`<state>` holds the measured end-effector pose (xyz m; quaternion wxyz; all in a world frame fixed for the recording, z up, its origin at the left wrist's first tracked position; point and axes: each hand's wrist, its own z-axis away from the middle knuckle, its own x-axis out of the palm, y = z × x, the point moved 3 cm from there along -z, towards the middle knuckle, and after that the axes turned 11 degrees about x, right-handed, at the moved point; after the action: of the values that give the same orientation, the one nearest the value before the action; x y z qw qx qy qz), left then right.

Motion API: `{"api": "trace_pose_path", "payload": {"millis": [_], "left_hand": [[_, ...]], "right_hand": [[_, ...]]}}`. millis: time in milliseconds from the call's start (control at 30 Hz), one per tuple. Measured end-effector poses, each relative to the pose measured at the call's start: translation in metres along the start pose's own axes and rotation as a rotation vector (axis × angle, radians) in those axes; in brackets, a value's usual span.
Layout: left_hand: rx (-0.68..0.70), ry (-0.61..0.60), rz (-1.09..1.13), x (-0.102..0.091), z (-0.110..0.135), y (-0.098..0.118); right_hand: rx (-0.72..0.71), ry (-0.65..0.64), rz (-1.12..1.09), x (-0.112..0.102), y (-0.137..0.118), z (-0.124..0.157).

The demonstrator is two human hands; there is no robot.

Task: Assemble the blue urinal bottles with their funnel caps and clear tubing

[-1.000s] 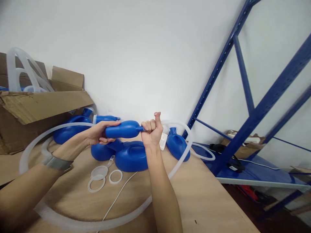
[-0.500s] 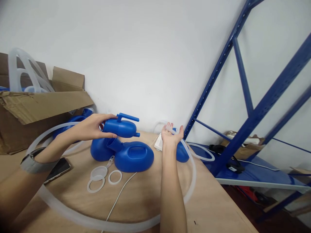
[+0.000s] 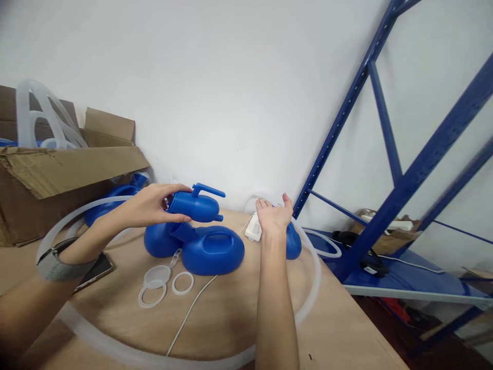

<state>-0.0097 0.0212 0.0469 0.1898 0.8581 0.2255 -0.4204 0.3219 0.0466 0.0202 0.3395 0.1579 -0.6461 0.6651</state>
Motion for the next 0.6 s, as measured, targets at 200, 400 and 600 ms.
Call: {"api": "trace_pose_path", "payload": {"millis": [200,400,600], "left_hand": [[0.007,0.071,0.019,-0.002,0.0,0.0],[-0.03,0.155,0.209,-0.01,0.0,0.013],[-0.076,0.043,0.247,0.003,-0.001,0.024]], "right_hand": [[-0.176,-0.397,0.226,0.048,0.009,0.044],[-0.413,-0.551,1.062,0.075,0.028,0.075],[-0.441,-0.667,1.297,0.075,0.031,0.084]]}}
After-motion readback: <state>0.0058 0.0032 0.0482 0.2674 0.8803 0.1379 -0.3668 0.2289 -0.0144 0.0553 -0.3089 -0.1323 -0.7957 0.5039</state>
